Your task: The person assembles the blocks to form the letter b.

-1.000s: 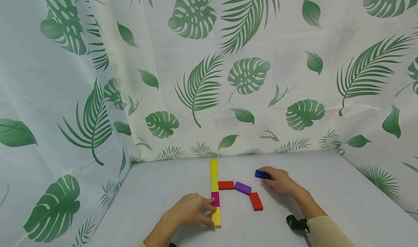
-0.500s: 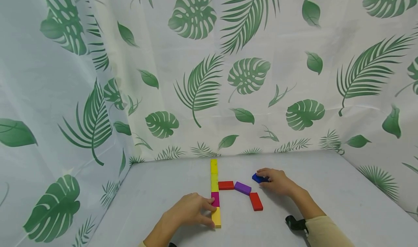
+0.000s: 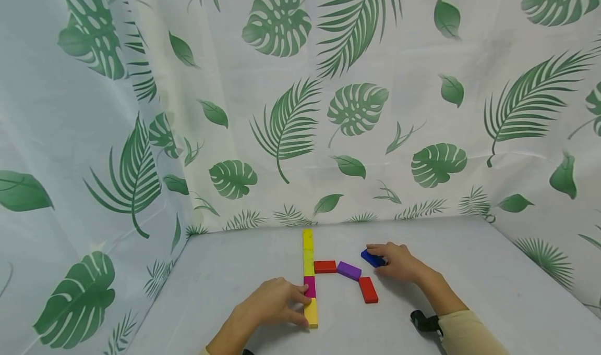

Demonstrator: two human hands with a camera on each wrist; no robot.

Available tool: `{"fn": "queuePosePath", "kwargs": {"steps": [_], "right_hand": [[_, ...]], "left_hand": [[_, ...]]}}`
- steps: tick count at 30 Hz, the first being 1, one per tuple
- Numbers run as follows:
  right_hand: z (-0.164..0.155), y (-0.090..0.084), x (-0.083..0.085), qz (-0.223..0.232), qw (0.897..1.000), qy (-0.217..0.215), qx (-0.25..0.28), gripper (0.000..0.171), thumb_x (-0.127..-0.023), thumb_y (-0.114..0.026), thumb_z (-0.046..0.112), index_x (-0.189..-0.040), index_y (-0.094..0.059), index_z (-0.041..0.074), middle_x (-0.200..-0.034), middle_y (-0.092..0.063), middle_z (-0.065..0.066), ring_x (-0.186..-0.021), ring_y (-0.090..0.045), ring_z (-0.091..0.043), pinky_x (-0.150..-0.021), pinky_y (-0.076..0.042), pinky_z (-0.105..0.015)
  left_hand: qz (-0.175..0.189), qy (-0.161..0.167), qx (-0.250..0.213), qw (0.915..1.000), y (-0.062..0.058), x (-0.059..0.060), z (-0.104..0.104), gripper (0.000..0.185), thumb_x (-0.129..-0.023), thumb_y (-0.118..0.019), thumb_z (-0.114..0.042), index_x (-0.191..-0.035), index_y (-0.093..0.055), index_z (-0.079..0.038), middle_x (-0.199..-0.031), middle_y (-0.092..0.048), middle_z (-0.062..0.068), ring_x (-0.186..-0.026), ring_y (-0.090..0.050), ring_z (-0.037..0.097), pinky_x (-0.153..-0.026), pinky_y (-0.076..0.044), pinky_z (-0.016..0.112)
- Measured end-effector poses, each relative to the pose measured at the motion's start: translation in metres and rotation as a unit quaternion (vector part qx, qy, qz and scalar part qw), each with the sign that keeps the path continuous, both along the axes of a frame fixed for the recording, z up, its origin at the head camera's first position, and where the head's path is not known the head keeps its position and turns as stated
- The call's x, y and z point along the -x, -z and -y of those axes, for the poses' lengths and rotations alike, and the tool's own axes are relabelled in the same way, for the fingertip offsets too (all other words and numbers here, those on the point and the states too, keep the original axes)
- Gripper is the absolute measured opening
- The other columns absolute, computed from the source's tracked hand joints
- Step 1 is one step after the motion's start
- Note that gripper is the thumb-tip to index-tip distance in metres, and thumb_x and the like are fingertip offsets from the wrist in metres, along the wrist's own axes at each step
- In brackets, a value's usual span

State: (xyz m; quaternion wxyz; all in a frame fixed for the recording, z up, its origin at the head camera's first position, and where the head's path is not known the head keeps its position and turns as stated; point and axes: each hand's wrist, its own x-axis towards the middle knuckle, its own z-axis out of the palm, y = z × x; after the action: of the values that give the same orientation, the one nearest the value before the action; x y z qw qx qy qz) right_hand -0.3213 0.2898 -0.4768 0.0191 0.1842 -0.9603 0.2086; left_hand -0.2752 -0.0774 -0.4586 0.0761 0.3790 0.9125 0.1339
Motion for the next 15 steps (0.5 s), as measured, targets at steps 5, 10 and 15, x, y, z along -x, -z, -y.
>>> {"fn": "queuePosePath", "kwargs": {"steps": [5, 10, 15], "right_hand": [[0.0011, 0.0021, 0.0008, 0.02, 1.0, 0.008, -0.012, 0.054, -0.084, -0.071, 0.013, -0.135, -0.057, 0.014, -0.14, -0.052, -0.003, -0.111, -0.051, -0.022, -0.083, -0.039, -0.042], [0.0025, 0.0024, 0.0014, 0.034, 0.999, 0.018, -0.007, 0.055, -0.084, -0.07, 0.013, -0.137, -0.055, 0.017, -0.141, -0.052, 0.0, -0.109, -0.05, -0.019, -0.081, -0.041, -0.038], [0.002, 0.0019, 0.0008, 0.047, 0.999, 0.01, 0.022, 0.053, -0.086, -0.068, 0.011, -0.137, -0.054, 0.011, -0.144, -0.049, -0.005, -0.125, -0.047, -0.034, -0.095, -0.044, -0.052]], "left_hand": [[0.007, -0.004, 0.001, 1.0, -0.0001, 0.0001, -0.0003, 0.056, -0.067, -0.074, -0.064, -0.115, -0.068, -0.038, -0.126, -0.06, -0.016, -0.118, -0.055, 0.007, -0.096, -0.046, 0.035], [0.006, -0.005, 0.004, 1.0, 0.0, 0.0002, -0.0005, 0.056, -0.066, -0.075, -0.064, -0.115, -0.068, -0.039, -0.126, -0.06, -0.016, -0.117, -0.055, 0.006, -0.095, -0.046, 0.033], [0.0, -0.001, 0.003, 1.0, 0.0003, 0.0005, -0.0003, 0.056, -0.067, -0.074, -0.065, -0.116, -0.068, -0.038, -0.126, -0.06, -0.015, -0.117, -0.055, 0.006, -0.095, -0.046, 0.033]]}}
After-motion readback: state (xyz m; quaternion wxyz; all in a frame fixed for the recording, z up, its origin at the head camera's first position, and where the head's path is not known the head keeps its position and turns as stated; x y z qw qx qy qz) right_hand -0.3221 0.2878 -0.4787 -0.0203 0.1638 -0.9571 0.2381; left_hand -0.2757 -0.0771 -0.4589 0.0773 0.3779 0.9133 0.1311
